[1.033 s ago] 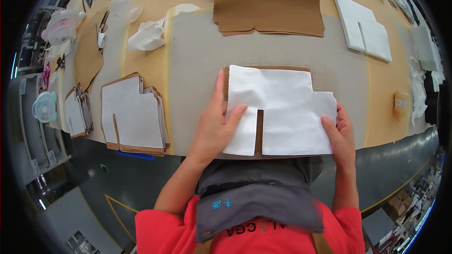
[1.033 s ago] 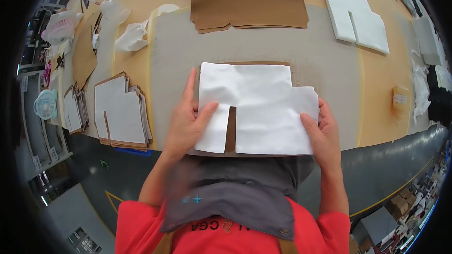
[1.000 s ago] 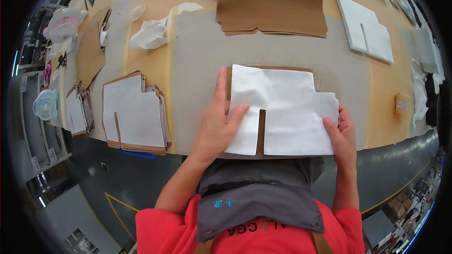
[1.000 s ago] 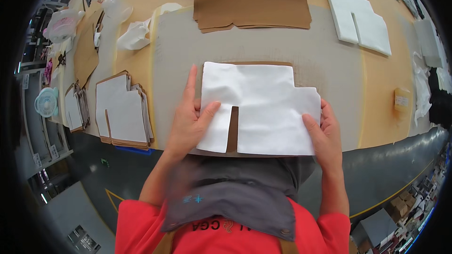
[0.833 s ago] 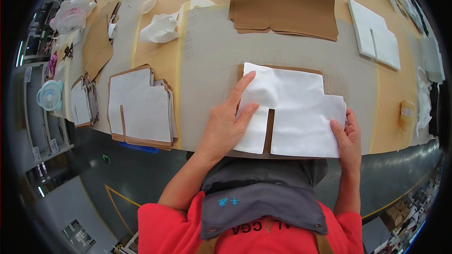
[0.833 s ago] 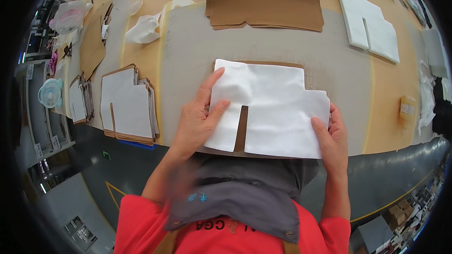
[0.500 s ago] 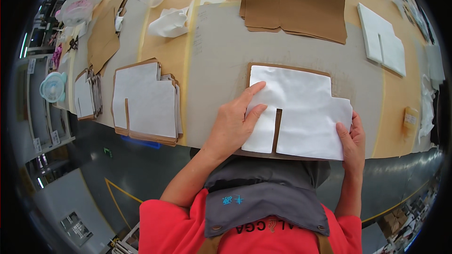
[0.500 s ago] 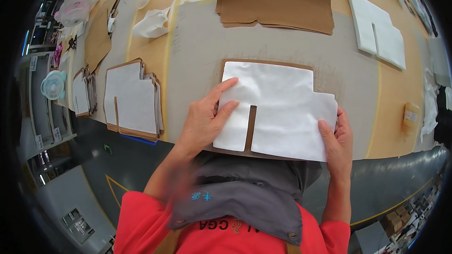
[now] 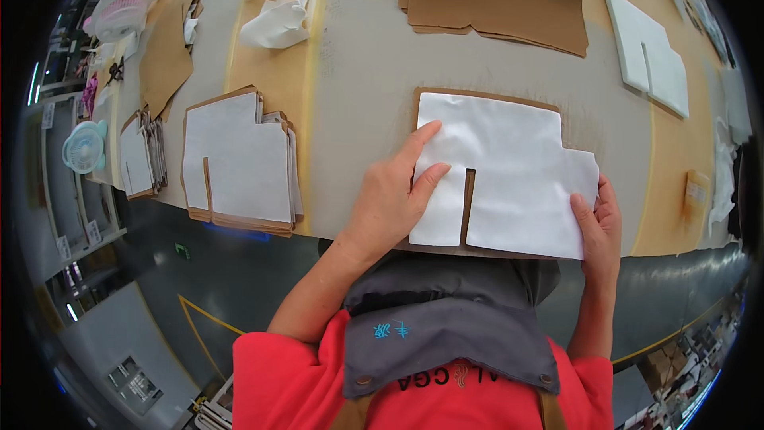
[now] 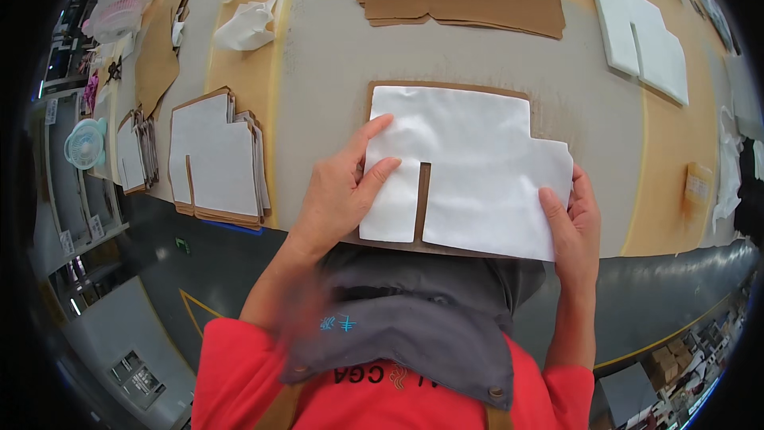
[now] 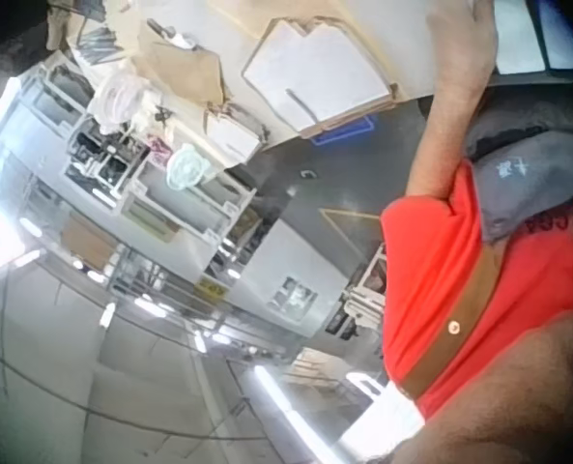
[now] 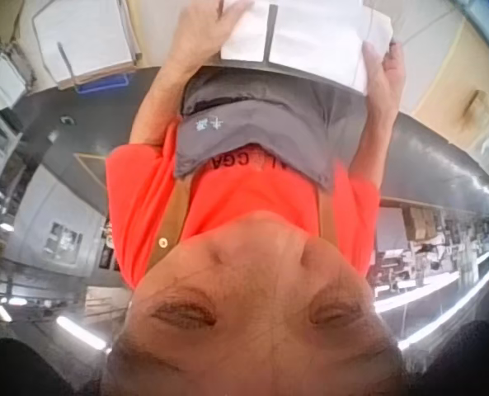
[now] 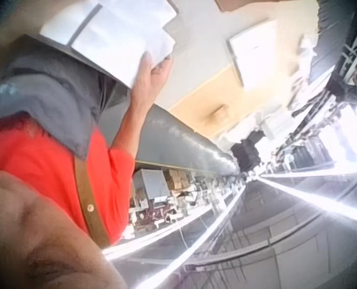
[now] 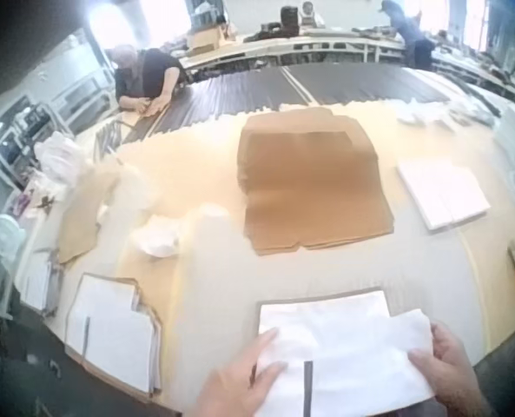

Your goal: The person applies glue from a squeeze bottle onto brown cardboard pieces and then places white paper sheets on top, pressing them down to adhere. The process is repeated for multiple units on a workbench.

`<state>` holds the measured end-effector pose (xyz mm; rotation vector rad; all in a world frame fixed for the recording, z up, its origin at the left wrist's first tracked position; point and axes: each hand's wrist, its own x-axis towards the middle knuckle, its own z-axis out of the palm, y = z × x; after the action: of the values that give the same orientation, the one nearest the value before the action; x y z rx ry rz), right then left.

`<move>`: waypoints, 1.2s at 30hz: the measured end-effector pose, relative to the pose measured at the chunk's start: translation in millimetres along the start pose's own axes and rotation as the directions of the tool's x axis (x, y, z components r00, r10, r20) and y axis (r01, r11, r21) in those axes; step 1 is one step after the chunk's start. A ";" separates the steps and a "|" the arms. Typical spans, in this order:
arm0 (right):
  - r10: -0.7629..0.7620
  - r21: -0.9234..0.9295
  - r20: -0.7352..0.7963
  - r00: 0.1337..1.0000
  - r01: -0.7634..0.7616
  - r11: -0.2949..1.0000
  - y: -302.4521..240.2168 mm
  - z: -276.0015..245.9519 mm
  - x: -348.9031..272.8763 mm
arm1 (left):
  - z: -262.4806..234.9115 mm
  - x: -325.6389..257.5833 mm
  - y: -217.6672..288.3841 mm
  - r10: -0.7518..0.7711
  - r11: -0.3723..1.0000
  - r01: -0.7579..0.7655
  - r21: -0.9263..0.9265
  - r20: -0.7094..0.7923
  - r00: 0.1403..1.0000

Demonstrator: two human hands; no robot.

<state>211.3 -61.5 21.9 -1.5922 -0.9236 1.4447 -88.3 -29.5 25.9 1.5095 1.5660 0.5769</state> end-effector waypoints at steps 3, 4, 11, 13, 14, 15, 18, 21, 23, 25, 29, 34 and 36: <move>-0.002 0.002 0.004 1.000 0.002 1.000 -0.6 1.4 -0.1 | -0.6 -2.7 -0.5 -0.013 1.000 0.013 0.008 -0.004 1.000; 0.000 -0.001 0.008 1.000 0.000 1.000 -1.0 1.5 -0.2 | -0.8 -3.3 -1.0 -0.019 1.000 0.019 0.008 -0.010 1.000; -0.002 -0.004 0.012 1.000 0.003 1.000 0.0 2.0 -0.1 | -5.7 -7.1 -0.5 -0.055 0.998 0.055 -0.006 0.005 0.998; -0.006 -0.022 0.016 1.000 0.006 1.000 1.1 0.2 0.2 | -7.1 -9.0 -1.4 -0.056 0.998 0.056 0.012 0.011 0.998; -0.007 -0.031 0.018 1.000 0.007 0.999 1.7 -0.3 0.5 | -8.5 -9.3 -0.8 -0.067 0.998 0.066 0.020 0.023 0.998; -0.019 -0.031 0.012 1.000 0.019 0.999 3.5 -0.4 0.7 | -9.6 -9.6 0.0 -0.078 0.997 0.077 0.031 0.035 0.996; -0.044 -0.039 -0.003 0.999 0.044 0.998 7.0 0.0 1.0 | -10.2 -11.8 -0.7 -0.076 0.996 0.073 0.047 0.044 0.996; -0.049 -0.064 -0.009 0.999 0.048 0.997 3.8 1.7 0.1 | -10.7 -13.5 0.5 -0.069 0.997 0.067 0.042 0.042 0.997; -0.057 -0.082 -0.011 0.998 0.056 0.995 2.3 3.0 -0.7 | -10.2 -13.7 -0.4 -0.064 0.997 0.062 0.049 0.036 0.997; -0.060 -0.088 -0.007 0.998 0.059 0.994 4.1 2.0 -0.7 | -9.3 -14.0 -2.2 -0.053 0.996 0.051 0.073 0.026 0.998; -0.078 -0.111 -0.020 0.997 0.075 0.991 4.8 2.6 -1.1 | -8.1 -13.8 -1.5 -0.028 0.993 0.026 0.117 0.014 1.000; -0.086 -0.119 -0.015 0.996 0.083 0.989 5.2 2.8 -0.4 | -7.0 -13.4 -4.3 0.000 0.987 0.001 0.158 -0.007 1.000; -0.084 -0.116 -0.012 0.996 0.082 0.990 5.2 2.5 -0.4 | -8.3 -13.4 -1.3 0.004 0.986 -0.006 0.164 0.014 1.000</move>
<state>208.8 -63.9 17.3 -1.6268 -1.0682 1.3395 -97.2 -40.6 32.7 1.6360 1.6325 0.4484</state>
